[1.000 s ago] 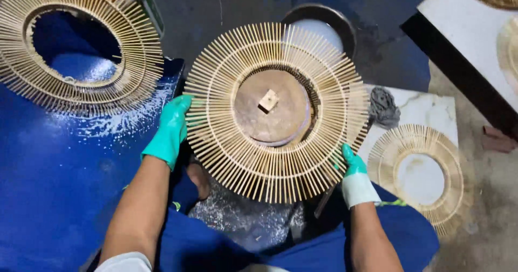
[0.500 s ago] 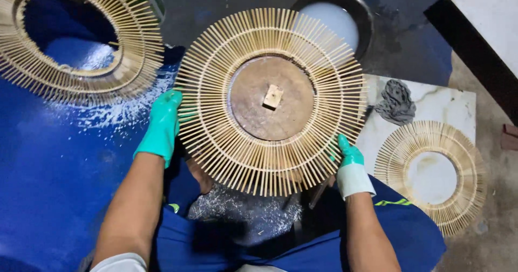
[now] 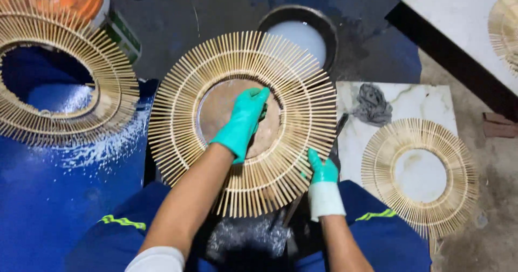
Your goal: Apply adhesive and trim excess material from circular rattan decorative frames.
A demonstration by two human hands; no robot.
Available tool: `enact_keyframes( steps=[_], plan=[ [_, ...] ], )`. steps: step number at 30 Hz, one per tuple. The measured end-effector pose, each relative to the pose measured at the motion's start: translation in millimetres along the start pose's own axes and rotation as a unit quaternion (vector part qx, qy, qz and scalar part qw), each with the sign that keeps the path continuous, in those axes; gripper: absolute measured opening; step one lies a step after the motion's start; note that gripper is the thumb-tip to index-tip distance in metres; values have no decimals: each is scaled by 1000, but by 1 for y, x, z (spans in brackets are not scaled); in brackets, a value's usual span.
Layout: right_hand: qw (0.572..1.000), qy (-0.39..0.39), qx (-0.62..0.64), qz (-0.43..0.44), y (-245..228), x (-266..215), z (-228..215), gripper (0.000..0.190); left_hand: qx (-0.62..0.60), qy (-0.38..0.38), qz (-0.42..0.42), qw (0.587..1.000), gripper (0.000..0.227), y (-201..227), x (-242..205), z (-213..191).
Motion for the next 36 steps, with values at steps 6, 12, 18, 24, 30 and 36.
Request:
enact_keyframes(
  steps=[6,12,18,24,30,36],
  plan=[
    [999,-11,33,-34,25,1,-4,35,-155,-63,-81,983,25,-24,48,45],
    [995,1,90,35,46,-3,6,34,-230,-71,-109,964,20,-65,85,31],
    [987,-36,154,-31,58,6,9,29,-344,-53,-101,932,20,-67,86,37],
    [993,-13,116,24,96,41,-16,31,25,-107,-88,990,42,-26,29,12],
    [998,6,-40,47,104,64,-36,45,611,73,188,766,94,12,-99,-57],
    [998,-47,38,16,9,-10,10,39,660,9,-147,737,133,-17,-141,-116]
  ],
)
Point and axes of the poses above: each hand's wrist, its own x-axis towards the middle knuckle, its own z-axis out of the palm, y = z × x, the point moved 7 cm from there along x, towards the middle knuckle, and after that the axes turned 5 degrees about -y, right-handed, at the moved point
